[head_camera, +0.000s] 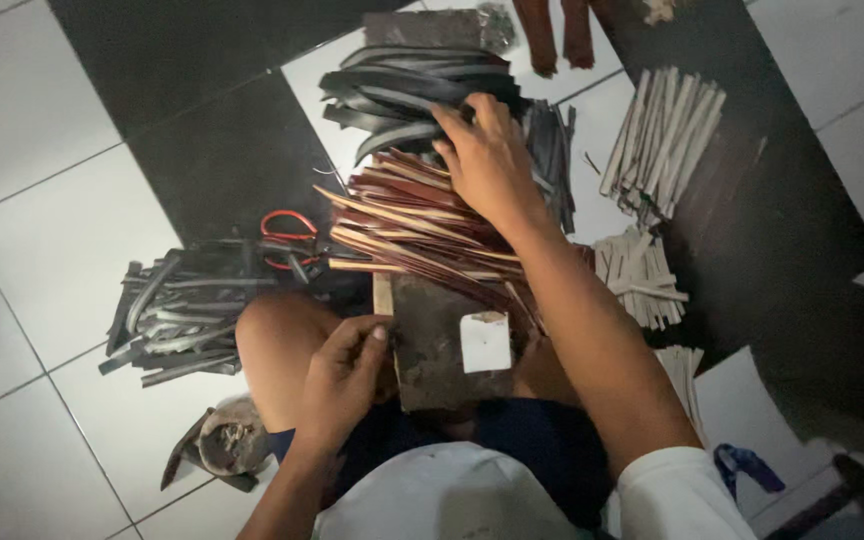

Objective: The person sits on the floor and repeatedly peels thin strips from reddish-brown material pieces using a fixed blade. The person handles the pieces one at a time, peels the strips, and places the finished pieces into a pile.

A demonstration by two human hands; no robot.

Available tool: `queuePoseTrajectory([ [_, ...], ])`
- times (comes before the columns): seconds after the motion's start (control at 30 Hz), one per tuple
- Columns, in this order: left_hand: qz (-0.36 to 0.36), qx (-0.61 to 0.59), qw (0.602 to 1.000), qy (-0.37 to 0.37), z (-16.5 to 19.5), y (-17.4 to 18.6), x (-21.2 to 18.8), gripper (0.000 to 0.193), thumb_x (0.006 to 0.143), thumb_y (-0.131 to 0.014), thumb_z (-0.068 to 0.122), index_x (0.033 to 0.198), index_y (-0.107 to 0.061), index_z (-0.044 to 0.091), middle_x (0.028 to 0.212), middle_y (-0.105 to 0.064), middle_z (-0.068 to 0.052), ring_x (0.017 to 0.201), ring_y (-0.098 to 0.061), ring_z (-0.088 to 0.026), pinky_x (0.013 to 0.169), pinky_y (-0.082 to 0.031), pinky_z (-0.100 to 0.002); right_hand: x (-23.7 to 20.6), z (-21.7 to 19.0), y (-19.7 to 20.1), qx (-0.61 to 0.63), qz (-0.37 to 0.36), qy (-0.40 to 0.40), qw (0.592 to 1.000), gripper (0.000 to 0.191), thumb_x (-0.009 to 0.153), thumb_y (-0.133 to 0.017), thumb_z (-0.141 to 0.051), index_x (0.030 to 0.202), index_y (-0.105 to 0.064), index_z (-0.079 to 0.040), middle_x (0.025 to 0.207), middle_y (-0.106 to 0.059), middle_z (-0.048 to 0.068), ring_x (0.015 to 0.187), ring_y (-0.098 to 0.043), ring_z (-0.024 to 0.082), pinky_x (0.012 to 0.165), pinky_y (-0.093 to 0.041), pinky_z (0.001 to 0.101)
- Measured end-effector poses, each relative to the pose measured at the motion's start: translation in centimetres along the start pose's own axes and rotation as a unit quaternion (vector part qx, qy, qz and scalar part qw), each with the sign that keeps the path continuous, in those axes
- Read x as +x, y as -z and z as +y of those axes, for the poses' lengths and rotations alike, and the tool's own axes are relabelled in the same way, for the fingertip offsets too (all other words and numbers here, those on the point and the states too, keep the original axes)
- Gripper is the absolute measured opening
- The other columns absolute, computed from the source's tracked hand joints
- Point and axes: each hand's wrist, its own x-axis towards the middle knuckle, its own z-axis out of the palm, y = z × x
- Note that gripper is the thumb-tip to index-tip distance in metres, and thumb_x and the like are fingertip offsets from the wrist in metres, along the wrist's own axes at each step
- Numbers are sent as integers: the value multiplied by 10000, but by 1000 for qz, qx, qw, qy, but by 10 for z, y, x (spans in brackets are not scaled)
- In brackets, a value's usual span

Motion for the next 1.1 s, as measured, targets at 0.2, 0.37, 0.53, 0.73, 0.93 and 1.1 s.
queuePoseTrajectory([
  [0.2,-20,17,998,-66,6,12,8,233,1008,-613,197,1156,-717,49,916,-726,-37,813,-653,-89,702,-533,-259,9,-3,-3,-24,-11,2,1000,319,904,-829,-253,1183,-762,-112,1181,-650,160,1018,-626,329,881,-499,480],
  [0.37,-22,29,987,-159,5,12,10,237,1015,-615,176,1157,-702,7,1019,-744,-45,942,-673,-88,823,-544,-254,8,-21,30,10,26,10,1000,317,922,-842,-254,1202,-756,-132,1134,-732,116,1003,-681,303,880,-540,443],
  [0.53,-79,-129,985,-85,-1,11,9,362,1022,-600,189,1329,-592,-1,1111,-709,-87,988,-667,-129,855,-557,-276,-34,-73,87,64,8,10,998,313,988,-815,-198,1262,-726,-74,1213,-715,133,1081,-697,307,915,-569,425],
  [0.73,-12,-313,950,-6,-18,16,8,464,987,-600,152,1409,-459,19,1116,-689,-71,973,-692,-147,822,-606,-317,-148,-142,118,56,-217,-205,953,374,868,-795,-255,1213,-752,-117,1141,-738,116,746,-718,227,585,-558,352],
  [0.93,31,-69,991,-106,-40,21,8,390,972,-679,54,1338,-578,-33,1094,-710,-90,936,-693,-137,805,-589,-261,-191,-144,99,42,-131,-101,985,313,872,-799,-245,1129,-748,-73,1063,-696,150,869,-701,284,688,-565,376],
  [1.1,29,-85,992,-91,-57,22,9,461,932,-699,40,1355,-529,-34,1064,-690,-88,932,-685,-123,773,-580,-255,-150,-139,69,93,-52,-10,994,243,990,-749,-164,1200,-717,-47,1135,-678,143,1034,-678,335,879,-552,430],
])
